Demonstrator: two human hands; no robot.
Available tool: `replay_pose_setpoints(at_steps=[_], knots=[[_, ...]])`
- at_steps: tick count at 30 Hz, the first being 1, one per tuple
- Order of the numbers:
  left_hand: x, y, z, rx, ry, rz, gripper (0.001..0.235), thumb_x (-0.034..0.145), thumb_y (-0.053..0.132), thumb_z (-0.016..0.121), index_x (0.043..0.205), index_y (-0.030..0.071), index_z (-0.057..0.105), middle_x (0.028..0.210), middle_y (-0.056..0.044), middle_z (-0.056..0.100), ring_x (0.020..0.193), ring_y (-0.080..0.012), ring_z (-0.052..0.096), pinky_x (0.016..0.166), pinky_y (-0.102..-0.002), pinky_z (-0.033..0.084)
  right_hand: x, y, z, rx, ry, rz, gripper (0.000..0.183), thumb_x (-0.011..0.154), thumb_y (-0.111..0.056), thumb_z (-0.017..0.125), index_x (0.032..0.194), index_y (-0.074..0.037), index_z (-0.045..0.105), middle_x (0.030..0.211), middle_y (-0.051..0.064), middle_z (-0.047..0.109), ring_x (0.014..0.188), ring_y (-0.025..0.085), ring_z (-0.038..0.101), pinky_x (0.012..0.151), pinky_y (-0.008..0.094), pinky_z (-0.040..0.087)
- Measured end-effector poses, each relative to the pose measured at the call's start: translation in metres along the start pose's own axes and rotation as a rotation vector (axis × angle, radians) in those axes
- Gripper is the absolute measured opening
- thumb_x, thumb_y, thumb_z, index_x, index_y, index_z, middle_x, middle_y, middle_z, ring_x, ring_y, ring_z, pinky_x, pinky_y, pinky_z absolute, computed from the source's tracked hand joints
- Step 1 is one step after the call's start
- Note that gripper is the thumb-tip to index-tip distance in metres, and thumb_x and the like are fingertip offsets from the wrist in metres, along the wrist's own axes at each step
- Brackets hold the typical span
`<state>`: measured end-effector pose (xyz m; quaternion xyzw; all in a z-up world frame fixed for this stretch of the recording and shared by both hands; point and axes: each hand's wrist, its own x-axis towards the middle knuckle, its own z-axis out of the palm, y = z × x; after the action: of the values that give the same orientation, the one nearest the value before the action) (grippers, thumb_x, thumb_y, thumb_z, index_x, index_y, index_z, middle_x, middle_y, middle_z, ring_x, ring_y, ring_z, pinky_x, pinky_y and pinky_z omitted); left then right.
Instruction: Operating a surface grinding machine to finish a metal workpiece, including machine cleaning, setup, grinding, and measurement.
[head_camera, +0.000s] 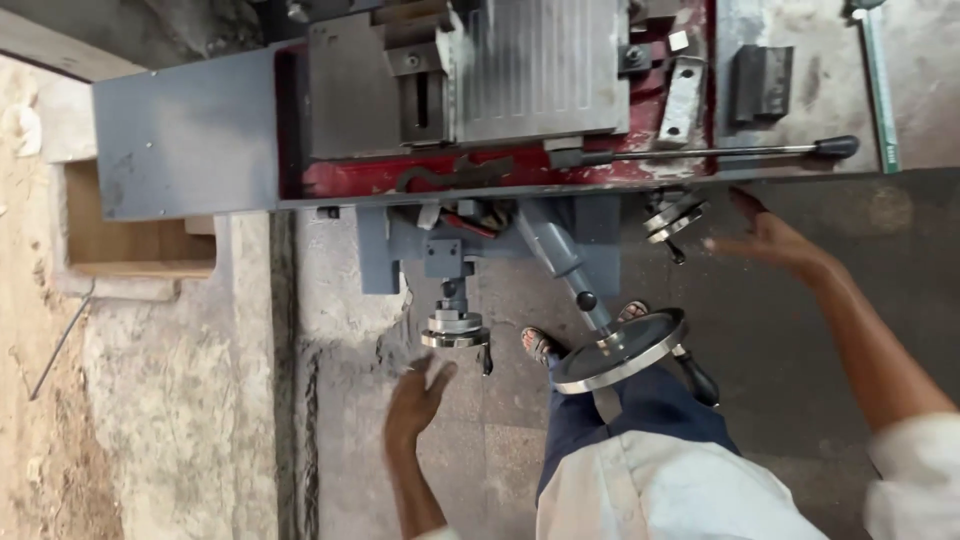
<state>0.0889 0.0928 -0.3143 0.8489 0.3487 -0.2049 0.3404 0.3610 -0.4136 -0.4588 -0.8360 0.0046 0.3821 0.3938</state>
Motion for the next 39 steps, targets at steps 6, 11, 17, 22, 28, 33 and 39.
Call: replay_pose_setpoints(at_steps=[6, 11, 17, 22, 28, 33, 39], knots=[[0.112, -0.079, 0.102, -0.006, -0.321, -0.111, 0.082, 0.091, 0.072, 0.057, 0.139, 0.005, 0.058, 0.137, -0.016, 0.058, 0.129, -0.0313, 0.053, 0.107, -0.045, 0.043, 0.1, 0.028, 0.011, 0.103, -0.104, 0.16, 0.134, 0.065, -0.055, 0.082, 0.167, -0.019, 0.003, 0.161, 0.019, 0.043, 0.147, 0.036, 0.044, 0.119, 0.057, 0.036], [0.116, -0.066, 0.136, -0.327, -0.106, -0.093, 0.051, 0.089, 0.055, 0.069, 0.097, 0.005, 0.065, 0.09, -0.008, 0.062, 0.085, -0.0215, 0.056, 0.079, -0.041, 0.05, 0.138, 0.07, 0.046, 0.269, -0.072, 0.197, 0.126, 0.069, -0.034, 0.091, 0.163, -0.011, 0.01, 0.15, 0.021, 0.046, 0.136, 0.034, 0.053, 0.107, 0.051, 0.046], [0.149, -0.12, 0.198, -0.248, 0.118, 0.129, 0.054, 0.094, 0.042, 0.073, 0.071, -0.001, 0.049, 0.069, -0.011, 0.044, 0.068, -0.0209, 0.043, 0.067, -0.044, 0.044, 0.15, 0.065, 0.055, 0.504, -0.026, 0.109, 0.121, 0.064, -0.016, 0.091, 0.157, -0.001, 0.015, 0.121, 0.024, 0.066, 0.104, 0.029, 0.07, 0.091, 0.039, 0.061], [0.157, -0.127, 0.211, -0.068, 0.216, 0.187, 0.058, 0.101, 0.05, 0.058, 0.078, -0.004, 0.057, 0.077, -0.024, 0.056, 0.078, -0.0418, 0.051, 0.074, -0.054, 0.042, 0.167, 0.096, 0.084, 0.284, 0.172, -0.131, 0.127, 0.062, -0.018, 0.102, 0.148, 0.01, 0.014, 0.126, 0.03, 0.058, 0.112, 0.038, 0.059, 0.095, 0.046, 0.054], [0.155, -0.131, 0.215, -0.046, 0.236, 0.247, 0.062, 0.1, 0.053, 0.054, 0.078, -0.005, 0.058, 0.079, -0.028, 0.057, 0.082, -0.0476, 0.054, 0.078, -0.056, 0.042, 0.161, 0.096, 0.134, 0.121, 0.454, -0.175, 0.152, 0.057, -0.034, 0.101, 0.157, 0.006, -0.007, 0.145, 0.031, 0.055, 0.129, 0.044, 0.056, 0.105, 0.045, 0.05], [0.163, -0.149, 0.208, -0.037, 0.1, 0.186, 0.059, 0.104, 0.052, 0.054, 0.097, -0.006, 0.059, 0.097, -0.028, 0.059, 0.097, -0.0456, 0.054, 0.087, -0.053, 0.042, 0.166, 0.099, 0.135, 0.085, 0.471, -0.142, 0.156, 0.059, -0.039, 0.1, 0.158, 0.003, -0.013, 0.144, 0.033, 0.055, 0.128, 0.046, 0.057, 0.106, 0.043, 0.051], [0.135, -0.149, 0.157, -0.227, -0.248, -0.064, 0.051, 0.103, 0.035, 0.052, 0.138, -0.003, 0.054, 0.137, -0.024, 0.062, 0.125, -0.0368, 0.057, 0.104, -0.044, 0.043, 0.167, 0.11, 0.126, 0.069, 0.387, -0.169, 0.143, 0.062, -0.045, 0.095, 0.156, 0.001, -0.002, 0.139, 0.027, 0.06, 0.124, 0.044, 0.062, 0.103, 0.043, 0.052]])
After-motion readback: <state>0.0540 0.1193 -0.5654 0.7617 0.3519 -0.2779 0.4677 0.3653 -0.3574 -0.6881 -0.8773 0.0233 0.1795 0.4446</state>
